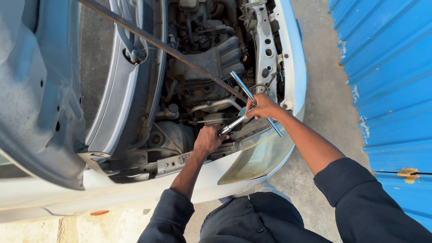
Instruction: The person uses a socket wrench and an extension bar to loosen and tighten various bolts within the engine bay of a car.
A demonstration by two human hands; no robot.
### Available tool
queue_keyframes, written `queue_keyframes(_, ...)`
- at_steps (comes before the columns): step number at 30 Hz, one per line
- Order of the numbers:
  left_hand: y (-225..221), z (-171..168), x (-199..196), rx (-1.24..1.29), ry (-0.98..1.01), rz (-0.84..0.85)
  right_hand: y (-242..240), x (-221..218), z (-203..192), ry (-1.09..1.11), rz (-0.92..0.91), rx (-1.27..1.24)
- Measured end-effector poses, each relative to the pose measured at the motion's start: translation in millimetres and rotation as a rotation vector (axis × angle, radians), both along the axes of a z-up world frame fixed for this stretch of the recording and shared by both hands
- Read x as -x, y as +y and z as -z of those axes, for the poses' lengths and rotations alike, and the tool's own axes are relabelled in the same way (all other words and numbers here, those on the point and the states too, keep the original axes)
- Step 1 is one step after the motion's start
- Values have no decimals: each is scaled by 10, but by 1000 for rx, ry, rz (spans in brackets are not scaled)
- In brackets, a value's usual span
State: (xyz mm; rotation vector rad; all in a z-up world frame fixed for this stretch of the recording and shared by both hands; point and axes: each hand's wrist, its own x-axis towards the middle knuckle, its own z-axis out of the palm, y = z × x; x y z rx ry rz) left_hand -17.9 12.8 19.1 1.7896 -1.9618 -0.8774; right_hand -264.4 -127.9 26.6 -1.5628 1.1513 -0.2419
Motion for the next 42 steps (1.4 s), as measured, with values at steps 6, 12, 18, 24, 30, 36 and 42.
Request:
queue_keyframes(6, -65, 73, -104, -5, 65, -3, -106, -138, -28, 44, -9, 7)
queue_keyframes(12, -209, 131, -96, -58, 32, 36, -176, -172, -141, 128, -52, 75)
queue_keyframes(18, -221, 106, -59, -44, 46, 28, -153, -98, -82, 73, 16, -18)
queue_keyframes(24, -211, 3, -38, -146, 1, 11, -166, -67, -59, 33, 9, -51)
queue_keyframes(30, -195, 1, -2, -240, -80, 29, -185, -37, -33, 43, -15, -57)
queue_keyframes(36, -189, 96, -13, -198, -32, 19, -180, 22, 83, 15, -27, -79)
queue_keyframes(42, -185, 98, 5, -180, -27, 32, -266, 36, 190, 47, -11, -151)
